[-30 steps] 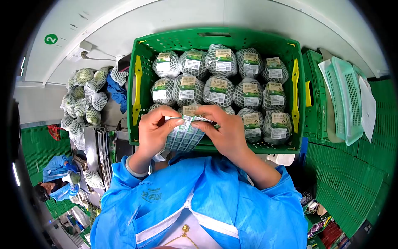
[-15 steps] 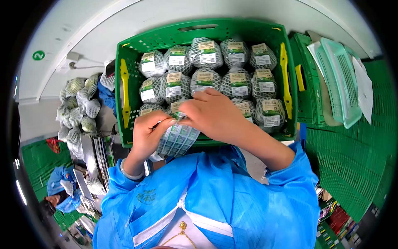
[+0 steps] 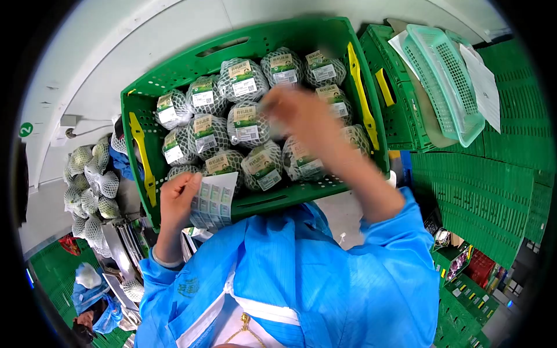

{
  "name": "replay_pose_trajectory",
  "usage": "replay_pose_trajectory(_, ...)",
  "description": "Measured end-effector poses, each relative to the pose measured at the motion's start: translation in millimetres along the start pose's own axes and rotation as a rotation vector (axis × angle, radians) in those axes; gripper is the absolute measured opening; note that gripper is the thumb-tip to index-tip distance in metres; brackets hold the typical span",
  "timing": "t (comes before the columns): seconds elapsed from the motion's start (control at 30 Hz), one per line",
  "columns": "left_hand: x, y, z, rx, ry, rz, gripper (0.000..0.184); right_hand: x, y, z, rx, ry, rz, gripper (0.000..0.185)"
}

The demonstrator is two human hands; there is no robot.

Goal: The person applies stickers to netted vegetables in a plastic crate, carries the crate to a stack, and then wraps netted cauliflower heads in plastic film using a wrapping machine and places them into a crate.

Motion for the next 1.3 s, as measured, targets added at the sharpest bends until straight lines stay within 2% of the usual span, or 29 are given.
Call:
replay_pose_trajectory(0.03, -3, 1, -2, -0.013, 0.011, 0.001, 0.03, 19, -17, -38, -0.013, 0.308, 0.247, 0.023)
replay_pose_trajectory(0.07, -5, 0, -4, -0.032, 0.017, 0.009, 0.03, 36, -27, -66, -0.024, 0.388, 0.296, 0.027)
replay_pose_trajectory(0.13, -2, -3, 2, -0.051, -0.031, 0.071, 0.028, 95, -38, -92, -0.19, 0.635, 0.421, 0.028)
replay_pose_trajectory(0.2, 4, -4, 11, -0.09, -0.073, 0.121, 0.027, 138, -48, -85, -0.275, 0.995, 0.34, 0.026)
replay_pose_trajectory(0.23, 8, -5, 16, -0.12, -0.093, 0.141, 0.026, 143, -48, -82, -0.318, 1.175, 0.297, 0.026)
replay_pose_trajectory(0.33, 16, -6, 21, -0.153, -0.142, 0.183, 0.023, 127, -51, -91, -0.244, 1.488, 0.335, 0.03)
replay_pose_trajectory(0.37, 16, -6, 18, -0.15, -0.152, 0.188, 0.023, 108, -47, -98, -0.15, 1.484, 0.267, 0.028)
replay_pose_trajectory(0.47, 12, -5, 9, -0.11, -0.12, 0.181, 0.023, 82, -18, -95, -0.339, 0.653, 0.394, 0.025)
replay_pose_trajectory(0.5, 8, -5, 5, -0.105, -0.099, 0.151, 0.023, 75, -4, -87, -0.445, 0.544, 0.395, 0.023)
replay_pose_trajectory(0.6, 7, -5, 4, -0.105, -0.058, 0.139, 0.023, 99, 28, -74, -0.608, 0.628, 0.378, 0.025)
replay_pose_trajectory(0.7, 12, -4, 11, -0.126, -0.069, 0.19, 0.023, 117, 39, -75, -0.609, 0.91, 0.362, 0.025)
replay_pose_trajectory(0.8, 13, -4, 13, -0.145, -0.094, 0.214, 0.022, 79, 33, -93, -0.377, 1.436, 0.382, 0.027)
replay_pose_trajectory(0.83, 11, -4, 11, -0.145, -0.087, 0.212, 0.022, 69, 32, -95, -0.323, 1.402, 0.304, 0.028)
replay_pose_trajectory(0.93, 6, -1, 5, -0.122, -0.073, 0.196, 0.021, 66, 32, -67, -0.436, 0.686, 0.338, 0.028)
replay_pose_trajectory(0.97, 6, 0, 3, -0.113, -0.071, 0.189, 0.021, 68, 34, -48, -0.44, 0.457, 0.221, 0.028)
replay_pose_trajectory(1.0, 6, 0, 2, -0.099, -0.059, 0.184, 0.022, 67, 40, -28, -0.538, 0.299, 0.458, 0.028)
replay_pose_trajectory(1.07, 9, 2, 2, -0.072, -0.035, 0.175, 0.022, 84, 37, 4, -0.551, 0.39, 0.153, 0.028)
replay_pose_trajectory(1.17, 14, 3, 1, -0.022, -0.008, 0.216, 0.02, 109, 39, 22, -0.511, 1.069, 0.053, 0.028)
replay_pose_trajectory(1.27, 20, 5, -8, 0.072, 0.008, 0.262, 0.018, 53, 24, 12, -0.333, 1.071, 0.129, 0.03)
replay_pose_trajectory(1.3, 22, 5, -9, 0.094, 0.05, 0.271, 0.018, 25, 21, 18, -0.286, 0.803, 0.185, 0.037)
Point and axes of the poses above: each hand's wrist, its own y-axis away from the middle knuckle, its own z-axis out of the palm, x = y × z, the point moved 8 cm from there along -y, towards the middle knuckle, and after that the axes turned 6 degrees about y, right-handed, at the moved point
